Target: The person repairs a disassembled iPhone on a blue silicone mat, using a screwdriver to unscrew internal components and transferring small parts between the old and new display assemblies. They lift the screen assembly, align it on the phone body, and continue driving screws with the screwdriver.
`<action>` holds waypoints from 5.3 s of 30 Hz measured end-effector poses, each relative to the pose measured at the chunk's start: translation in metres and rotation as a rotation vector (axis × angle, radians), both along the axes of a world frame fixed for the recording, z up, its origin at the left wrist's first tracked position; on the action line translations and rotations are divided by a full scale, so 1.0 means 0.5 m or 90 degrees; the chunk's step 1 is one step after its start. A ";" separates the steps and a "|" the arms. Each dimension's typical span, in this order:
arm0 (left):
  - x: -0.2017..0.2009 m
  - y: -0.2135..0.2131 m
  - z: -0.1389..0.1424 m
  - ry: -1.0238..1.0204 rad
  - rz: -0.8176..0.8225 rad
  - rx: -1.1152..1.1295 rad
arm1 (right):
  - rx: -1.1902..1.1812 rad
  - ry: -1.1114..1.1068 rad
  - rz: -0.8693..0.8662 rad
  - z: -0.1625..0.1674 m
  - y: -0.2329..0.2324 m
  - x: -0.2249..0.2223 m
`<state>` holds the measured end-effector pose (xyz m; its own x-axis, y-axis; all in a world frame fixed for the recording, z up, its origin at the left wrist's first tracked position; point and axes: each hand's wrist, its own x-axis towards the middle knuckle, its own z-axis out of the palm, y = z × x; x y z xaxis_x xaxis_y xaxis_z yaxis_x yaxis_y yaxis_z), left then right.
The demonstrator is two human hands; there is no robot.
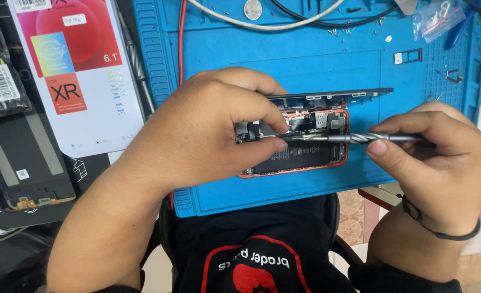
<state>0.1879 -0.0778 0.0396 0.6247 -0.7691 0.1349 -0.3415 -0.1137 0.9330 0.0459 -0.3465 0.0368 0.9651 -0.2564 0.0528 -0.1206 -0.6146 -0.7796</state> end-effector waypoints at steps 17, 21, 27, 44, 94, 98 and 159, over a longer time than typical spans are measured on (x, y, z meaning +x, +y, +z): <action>0.003 -0.004 0.001 -0.017 0.017 -0.005 | -0.073 -0.054 -0.009 -0.001 0.026 0.001; 0.000 -0.003 0.000 0.028 0.017 0.029 | -0.069 -0.057 -0.002 -0.002 0.022 -0.001; 0.002 -0.006 -0.005 -0.102 0.027 -0.025 | -0.073 -0.053 0.010 -0.003 0.018 0.001; 0.003 -0.005 0.002 0.067 0.021 0.029 | -0.065 -0.044 0.002 0.002 0.023 0.009; 0.001 0.000 0.010 0.108 0.090 0.031 | -0.571 -0.141 0.411 0.115 0.116 0.157; 0.000 0.001 0.009 0.156 0.088 0.045 | -0.576 -0.141 0.413 0.116 0.115 0.155; 0.002 0.017 -0.020 0.002 0.037 0.029 | -0.857 -0.088 0.543 0.158 0.170 0.186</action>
<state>0.1889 -0.0693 0.0298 0.6688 -0.7369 0.0987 -0.3306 -0.1758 0.9273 0.1390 -0.2616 0.1156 0.7641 0.6337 -0.1205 0.6244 -0.6796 0.3851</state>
